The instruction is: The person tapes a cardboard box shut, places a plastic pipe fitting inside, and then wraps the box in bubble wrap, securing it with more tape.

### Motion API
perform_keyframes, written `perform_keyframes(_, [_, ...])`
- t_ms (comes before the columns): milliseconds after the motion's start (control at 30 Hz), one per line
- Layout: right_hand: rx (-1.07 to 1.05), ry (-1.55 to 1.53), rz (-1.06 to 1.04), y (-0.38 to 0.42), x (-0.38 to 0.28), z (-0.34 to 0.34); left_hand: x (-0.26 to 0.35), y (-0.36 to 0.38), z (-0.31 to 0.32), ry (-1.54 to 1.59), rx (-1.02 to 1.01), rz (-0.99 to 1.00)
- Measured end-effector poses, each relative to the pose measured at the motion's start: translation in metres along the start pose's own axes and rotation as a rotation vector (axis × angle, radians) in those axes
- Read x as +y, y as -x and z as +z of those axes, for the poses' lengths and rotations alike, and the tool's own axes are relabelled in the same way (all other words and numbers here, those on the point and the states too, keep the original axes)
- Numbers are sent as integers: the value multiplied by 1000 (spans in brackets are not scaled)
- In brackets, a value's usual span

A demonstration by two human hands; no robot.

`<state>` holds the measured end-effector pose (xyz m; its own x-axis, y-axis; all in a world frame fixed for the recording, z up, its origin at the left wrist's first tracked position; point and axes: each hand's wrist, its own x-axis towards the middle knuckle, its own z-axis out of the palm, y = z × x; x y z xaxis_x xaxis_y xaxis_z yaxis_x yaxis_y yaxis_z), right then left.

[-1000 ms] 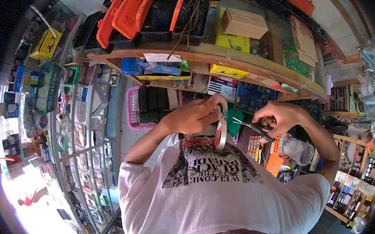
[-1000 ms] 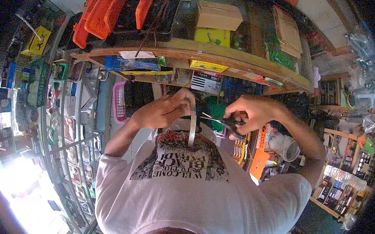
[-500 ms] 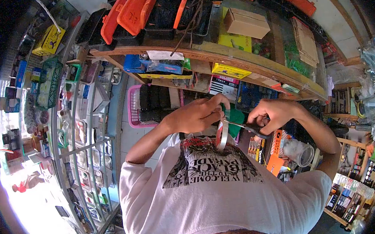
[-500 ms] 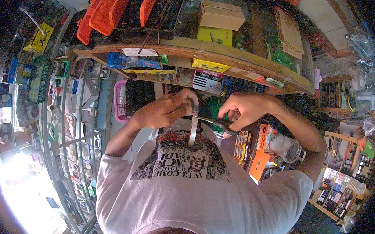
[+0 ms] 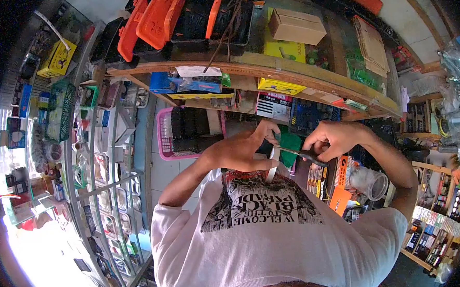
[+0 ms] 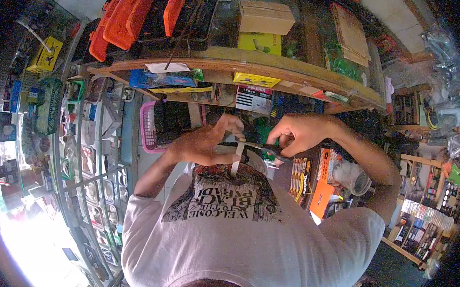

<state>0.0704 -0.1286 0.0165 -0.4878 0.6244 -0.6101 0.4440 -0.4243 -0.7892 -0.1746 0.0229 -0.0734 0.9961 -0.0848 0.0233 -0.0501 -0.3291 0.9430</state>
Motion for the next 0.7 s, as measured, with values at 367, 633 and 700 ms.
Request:
perform_keyframes(367, [62,39,-28,-1,15,6,-33,-7,57,572,375,78])
perform_keyframes(633, [84,204,22,2,13,4,-34,-9,74,967,459,5])
perform_keyframes(700, [97,274,43,4,9,2,-34,-9,74,998,472,-29])
